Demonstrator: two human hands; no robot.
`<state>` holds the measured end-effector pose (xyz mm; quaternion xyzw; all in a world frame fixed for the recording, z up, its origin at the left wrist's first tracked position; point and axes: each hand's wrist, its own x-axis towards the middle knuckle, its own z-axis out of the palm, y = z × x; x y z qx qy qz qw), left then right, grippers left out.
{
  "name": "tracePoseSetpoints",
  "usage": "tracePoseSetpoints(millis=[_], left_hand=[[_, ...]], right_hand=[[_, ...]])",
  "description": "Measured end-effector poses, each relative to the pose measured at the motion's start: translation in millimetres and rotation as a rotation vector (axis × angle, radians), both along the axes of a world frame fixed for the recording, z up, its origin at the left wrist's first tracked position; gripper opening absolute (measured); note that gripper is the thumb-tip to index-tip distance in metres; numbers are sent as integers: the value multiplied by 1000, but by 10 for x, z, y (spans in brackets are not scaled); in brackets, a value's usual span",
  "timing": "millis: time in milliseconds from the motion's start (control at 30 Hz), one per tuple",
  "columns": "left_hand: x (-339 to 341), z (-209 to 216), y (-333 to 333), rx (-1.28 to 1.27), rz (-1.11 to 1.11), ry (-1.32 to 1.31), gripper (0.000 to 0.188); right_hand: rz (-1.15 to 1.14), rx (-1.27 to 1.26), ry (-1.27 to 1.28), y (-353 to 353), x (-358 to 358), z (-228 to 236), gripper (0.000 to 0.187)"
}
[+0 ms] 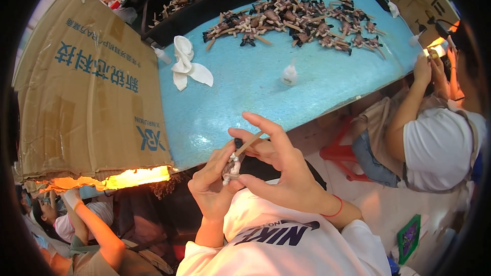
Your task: The person assembles toy figurines by retrieving parts from a heated box and table, applying liquid adhesive from a squeeze bottle, and attaching the components together by hand.
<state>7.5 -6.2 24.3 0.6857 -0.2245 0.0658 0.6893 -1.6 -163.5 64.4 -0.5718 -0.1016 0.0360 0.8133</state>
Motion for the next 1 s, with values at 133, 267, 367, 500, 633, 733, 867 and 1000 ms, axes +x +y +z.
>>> tracePoseSetpoints(millis=[133, 267, 367, 500, 633, 733, 867, 1000], left_hand=[[-11, 39, 2, 111, 48, -46, 55], [-17, 71, -17, 230, 131, -129, 54], [-22, 90, -30, 272, 162, -160, 53], [-31, 122, -28, 340, 191, -199, 52], [-16, 165, -46, 375, 191, -223, 50], [6, 195, -61, 417, 172, -242, 48], [-5, 161, -65, 470, 235, -266, 45], [-32, 167, -89, 525, 259, -296, 44]], right_hand=[[57, -86, -12, -7, 41, -7, 71], [80, -116, -49, -28, 72, -32, 67], [91, -100, -53, -16, 94, -39, 63], [98, -66, -64, 1, 94, -123, 62], [78, 50, -68, -2, 93, -194, 59], [77, 142, -36, 22, 62, -225, 58], [142, 139, -26, -9, 95, -205, 57], [201, 219, -30, -29, 81, -260, 58]])
